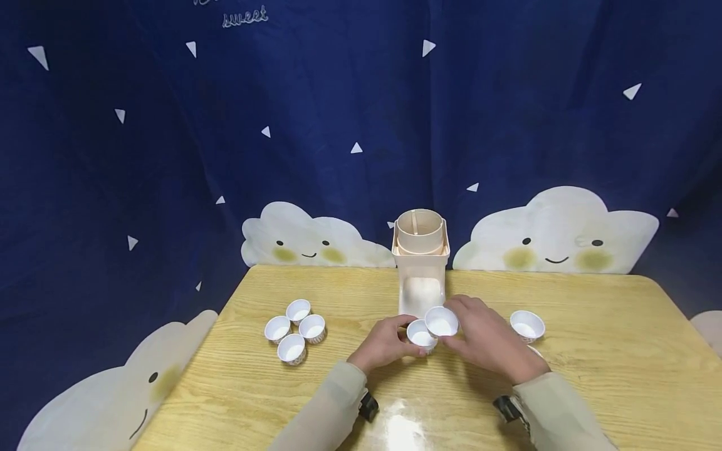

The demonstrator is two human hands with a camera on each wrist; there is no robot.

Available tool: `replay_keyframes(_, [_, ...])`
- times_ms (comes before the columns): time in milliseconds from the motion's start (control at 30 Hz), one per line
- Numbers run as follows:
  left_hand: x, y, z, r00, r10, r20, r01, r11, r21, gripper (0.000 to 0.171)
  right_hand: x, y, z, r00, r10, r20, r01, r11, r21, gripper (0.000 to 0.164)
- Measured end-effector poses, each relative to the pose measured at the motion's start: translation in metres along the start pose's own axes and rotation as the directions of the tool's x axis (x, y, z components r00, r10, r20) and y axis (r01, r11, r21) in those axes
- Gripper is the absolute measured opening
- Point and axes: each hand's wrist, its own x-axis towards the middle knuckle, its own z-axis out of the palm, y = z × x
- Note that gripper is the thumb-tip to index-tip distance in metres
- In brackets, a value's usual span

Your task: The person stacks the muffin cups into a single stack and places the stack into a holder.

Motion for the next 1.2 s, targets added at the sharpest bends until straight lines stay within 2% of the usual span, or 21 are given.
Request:
replay_keyframes(133, [-0.001,0.000,0.000,1.000,0.014,-0.007,-0.014,1.000,0.012,0.050,0.005,-0.003,0.004,1.000,0.015,0.024,-0.016,0.999,0.039,0.041])
replay_keyframes(367, [0.000,-0.002,-0.002,1.000,-0.012,0.006,0.012,1.000,-0.013,0.054,0.016,-0.008,0.015,1.000,0.008,0.024,-0.009,0.998,0.063,0.032])
replay_keyframes(633, [0.001,-0.003,-0.001,1.000,-0.011,0.006,0.011,1.000,-0.015,0.058,0.022,-0.011,0.025,0.997,0.051,0.060,-0.056,0.994,0.093,0.031])
replay_keyframes(1200, [0.000,-0.003,0.001,0.999,-0.035,0.014,0.036,0.997,-0.062,0.052,0.022,-0.011,0.036,0.993,0.039,0.109,-0.043,0.998,0.042,0.034])
